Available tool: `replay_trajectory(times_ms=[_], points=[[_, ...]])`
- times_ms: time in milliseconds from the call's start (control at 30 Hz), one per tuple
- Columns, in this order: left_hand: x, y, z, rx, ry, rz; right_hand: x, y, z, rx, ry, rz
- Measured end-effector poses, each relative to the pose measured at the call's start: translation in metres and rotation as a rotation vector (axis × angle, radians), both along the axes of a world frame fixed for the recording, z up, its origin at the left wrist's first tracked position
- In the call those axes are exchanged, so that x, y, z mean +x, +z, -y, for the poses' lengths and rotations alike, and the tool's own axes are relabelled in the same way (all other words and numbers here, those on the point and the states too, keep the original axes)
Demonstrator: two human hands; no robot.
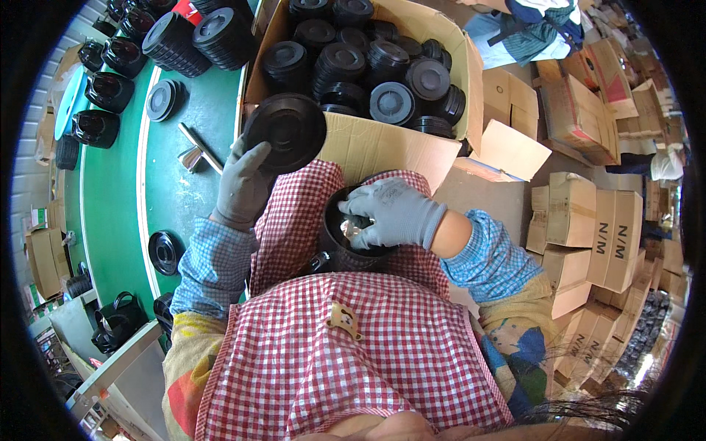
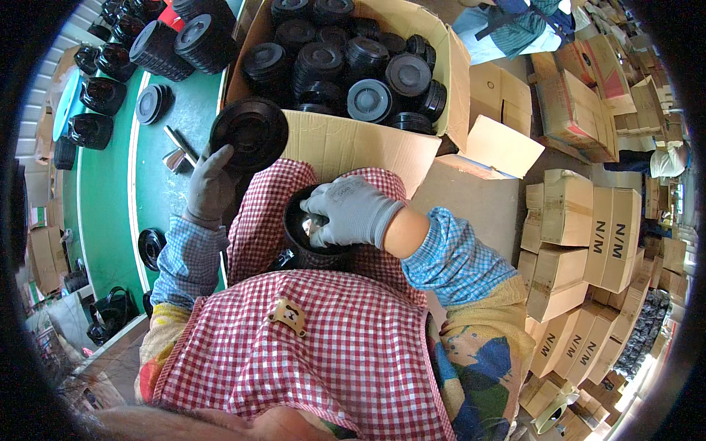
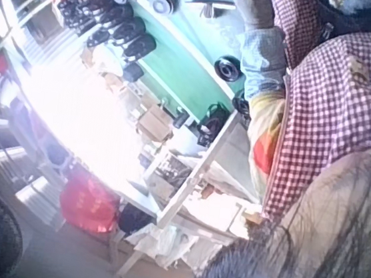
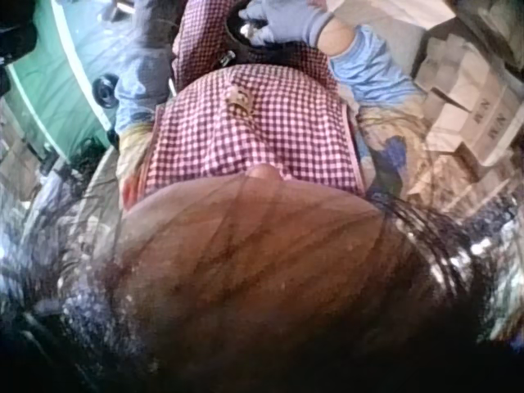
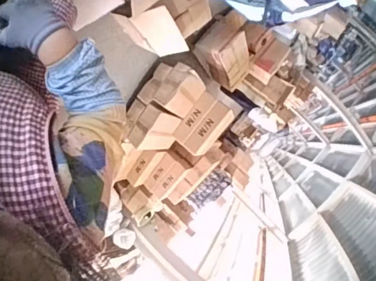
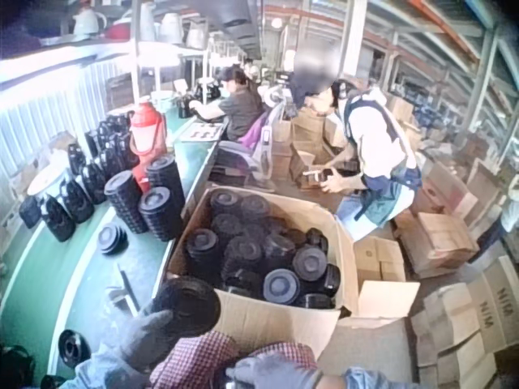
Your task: The person assembles black kettles by inserting a metal rod into the base and securing a lid. They repeatedly pick up kettles from a cardboard box, insert the rod, place the lid, and set the finished units on a green table.
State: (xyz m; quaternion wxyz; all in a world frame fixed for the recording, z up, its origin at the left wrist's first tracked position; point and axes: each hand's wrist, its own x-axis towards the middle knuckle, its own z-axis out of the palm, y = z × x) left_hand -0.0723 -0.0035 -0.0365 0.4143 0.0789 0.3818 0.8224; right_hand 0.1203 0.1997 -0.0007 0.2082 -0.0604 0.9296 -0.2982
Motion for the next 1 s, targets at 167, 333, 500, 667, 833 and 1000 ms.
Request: replay_trajectory(times_ms=[167,333,500,667,833,1000], points=[[0.004,0.007,-0.010,0.019,-0.110,-0.099,0.007,-0.008,-0.027,-0.334,-0.317,-0.379],[0.022,0.013,-0.028,-0.060,-0.317,-0.459,0.000,-0.022,-0.033,-0.996,-0.688,-0.499],[0.046,0.022,-0.049,0.194,-0.543,-0.695,0.030,-0.026,-0.035,-0.906,-0.554,-0.399],[0.044,0.007,-0.057,0.099,-0.569,-0.841,0.049,-0.047,-0.015,-1.020,-0.643,-0.522],[0.042,-0.011,-0.053,0.163,-0.570,-1.066,0.056,-0.059,-0.008,-0.976,-0.503,-0.596],[0.051,-0.033,-0.053,0.262,-0.416,-1.068,0.052,-0.059,-0.003,-0.954,-0.475,-0.623]])
